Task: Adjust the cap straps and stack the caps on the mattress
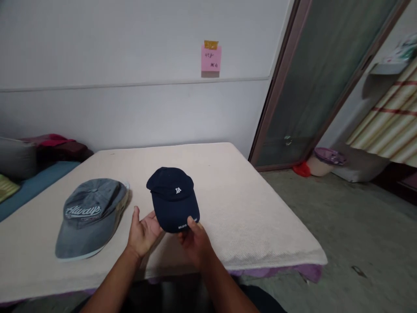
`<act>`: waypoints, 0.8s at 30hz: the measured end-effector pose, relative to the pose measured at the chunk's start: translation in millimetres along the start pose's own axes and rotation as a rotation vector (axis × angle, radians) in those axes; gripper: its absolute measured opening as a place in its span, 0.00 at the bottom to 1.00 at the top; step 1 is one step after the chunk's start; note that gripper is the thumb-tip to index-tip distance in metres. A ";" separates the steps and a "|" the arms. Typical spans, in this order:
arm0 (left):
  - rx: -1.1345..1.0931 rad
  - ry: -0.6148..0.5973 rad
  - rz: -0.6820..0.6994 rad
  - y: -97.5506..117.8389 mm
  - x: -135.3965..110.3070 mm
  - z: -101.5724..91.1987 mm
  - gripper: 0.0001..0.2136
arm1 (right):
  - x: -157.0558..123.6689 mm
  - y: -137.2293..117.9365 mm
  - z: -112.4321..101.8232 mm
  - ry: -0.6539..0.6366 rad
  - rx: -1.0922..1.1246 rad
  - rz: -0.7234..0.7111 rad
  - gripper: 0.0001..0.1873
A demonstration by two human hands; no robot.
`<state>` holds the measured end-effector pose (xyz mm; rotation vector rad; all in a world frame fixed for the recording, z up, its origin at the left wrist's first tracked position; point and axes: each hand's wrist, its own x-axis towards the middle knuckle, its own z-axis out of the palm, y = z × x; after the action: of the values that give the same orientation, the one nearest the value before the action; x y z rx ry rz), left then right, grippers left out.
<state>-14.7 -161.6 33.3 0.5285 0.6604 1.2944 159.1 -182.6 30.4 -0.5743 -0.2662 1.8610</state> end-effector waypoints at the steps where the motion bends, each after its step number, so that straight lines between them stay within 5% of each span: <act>1: -0.142 -0.046 0.000 5.0 3.5 4.2 0.32 | -1.5 3.0 -2.7 0.023 -0.003 0.018 0.11; 5: -0.322 -0.109 0.062 31.9 16.9 0.7 0.27 | -10.9 20.1 -16.2 0.049 -0.058 0.105 0.13; 11: -0.244 -0.061 -0.089 49.6 24.6 -5.7 0.14 | -23.2 50.5 -48.7 -0.194 -0.222 0.339 0.18; 18: -0.144 -0.004 -0.147 50.3 5.5 5.8 0.11 | -33.0 -2.9 -50.3 -0.593 -0.963 0.610 0.11; 24: -0.153 0.042 -0.165 55.6 2.1 -6.3 0.09 | -35.1 -16.4 -47.7 -0.656 -0.978 0.707 0.15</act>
<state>-57.4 -148.3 66.9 0.3153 0.6209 1.1919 206.1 -213.7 5.9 -0.7300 -1.6404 2.5094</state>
